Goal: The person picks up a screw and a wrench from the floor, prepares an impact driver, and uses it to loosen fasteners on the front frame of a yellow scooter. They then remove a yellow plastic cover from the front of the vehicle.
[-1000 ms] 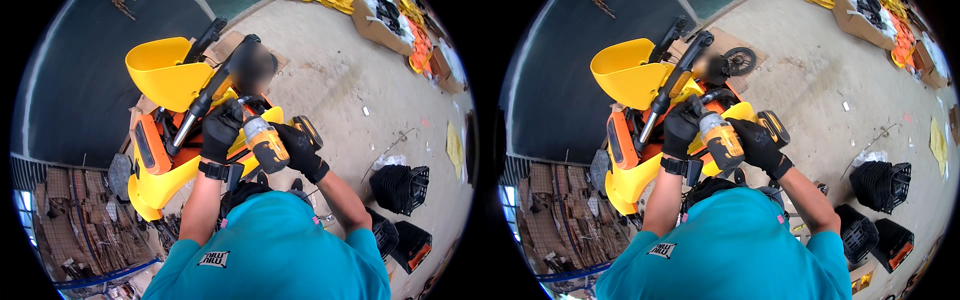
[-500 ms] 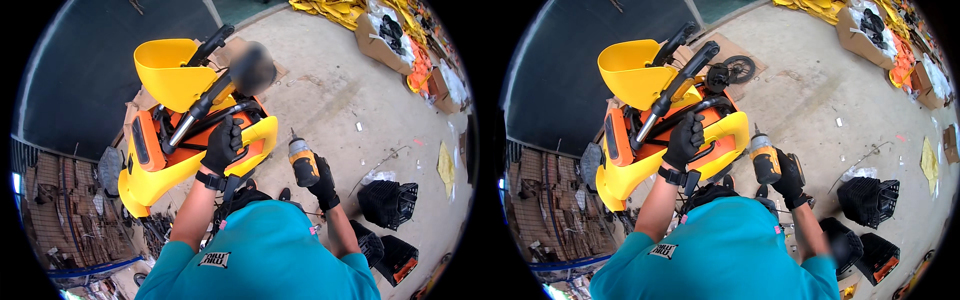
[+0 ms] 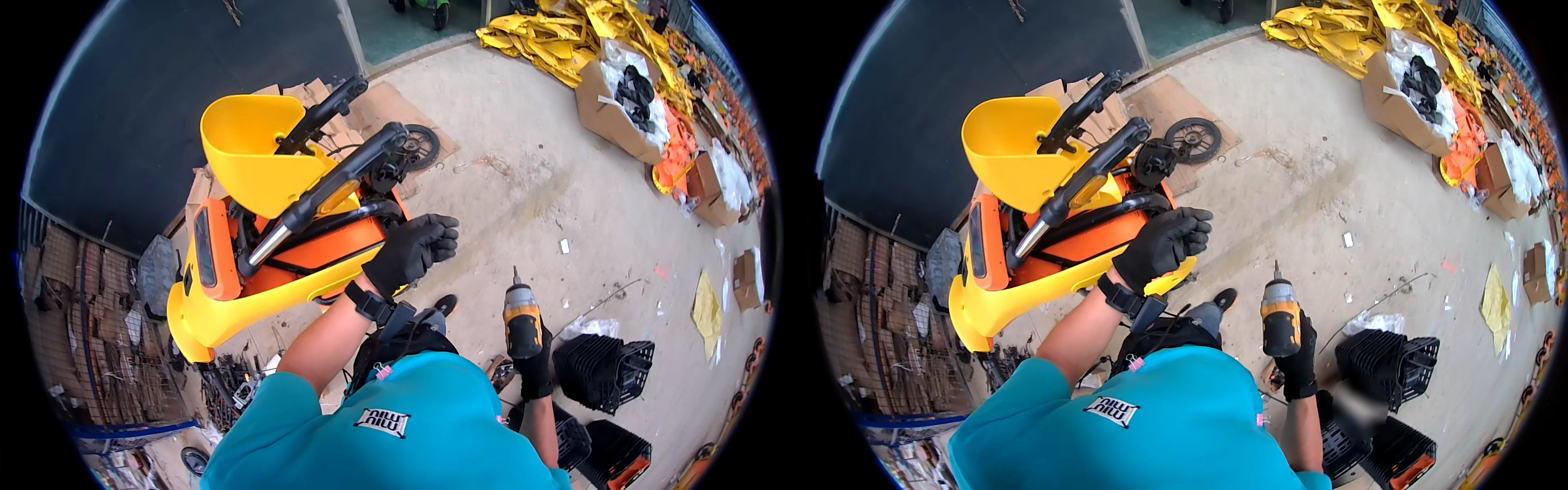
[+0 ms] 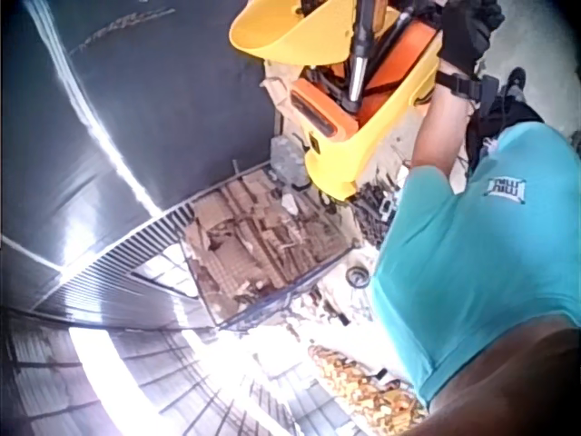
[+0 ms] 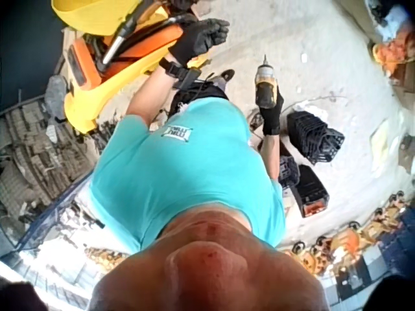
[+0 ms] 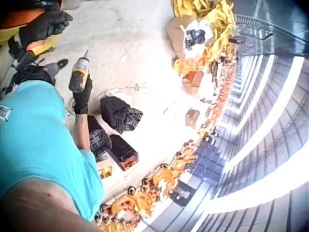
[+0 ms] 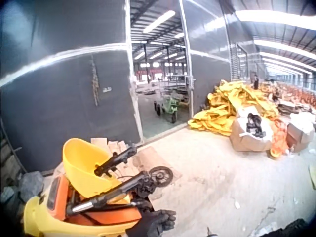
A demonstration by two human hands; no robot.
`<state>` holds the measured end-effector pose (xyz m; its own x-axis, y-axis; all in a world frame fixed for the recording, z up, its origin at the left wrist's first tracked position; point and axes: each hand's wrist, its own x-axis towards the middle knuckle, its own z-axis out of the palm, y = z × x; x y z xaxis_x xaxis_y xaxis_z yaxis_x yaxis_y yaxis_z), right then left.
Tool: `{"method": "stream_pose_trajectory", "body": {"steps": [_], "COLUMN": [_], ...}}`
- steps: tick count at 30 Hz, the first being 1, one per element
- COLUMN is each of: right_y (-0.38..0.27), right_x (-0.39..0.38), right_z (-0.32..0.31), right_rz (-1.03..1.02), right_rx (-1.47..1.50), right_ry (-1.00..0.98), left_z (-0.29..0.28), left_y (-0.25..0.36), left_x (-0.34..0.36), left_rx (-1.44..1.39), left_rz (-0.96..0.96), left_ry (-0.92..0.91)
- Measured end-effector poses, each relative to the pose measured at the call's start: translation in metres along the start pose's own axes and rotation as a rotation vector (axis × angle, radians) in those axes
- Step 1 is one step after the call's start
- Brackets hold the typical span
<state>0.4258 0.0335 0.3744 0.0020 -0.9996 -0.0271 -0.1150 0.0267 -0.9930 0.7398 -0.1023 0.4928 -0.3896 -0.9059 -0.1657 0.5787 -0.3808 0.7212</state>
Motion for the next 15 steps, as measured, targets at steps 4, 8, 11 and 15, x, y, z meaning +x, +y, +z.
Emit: {"method": "stream_pose_trajectory", "body": {"steps": [4,8,11,15], "right_y": [0.009,-0.007,-0.018,-0.021], "right_x": [0.023,0.068,0.117,0.198], "right_z": [-0.023,-0.05,-0.076,-0.095], "right_rz": [0.129,0.048,0.066,0.27], "right_rx": [0.183,-0.293,-0.357,0.298], "right_ry": [0.006,-0.124,-0.164,-0.082], "left_z": [0.019,0.015,0.011,0.004], "left_y": [0.008,0.009,0.008,0.009], "left_x": [0.036,0.087,0.127,0.173], "left_rx": [0.018,0.018,-0.026,-0.055], "left_rz": [-0.056,-0.096,-0.087,-0.016], "left_ry": [-0.034,0.01,0.063,0.173]}}
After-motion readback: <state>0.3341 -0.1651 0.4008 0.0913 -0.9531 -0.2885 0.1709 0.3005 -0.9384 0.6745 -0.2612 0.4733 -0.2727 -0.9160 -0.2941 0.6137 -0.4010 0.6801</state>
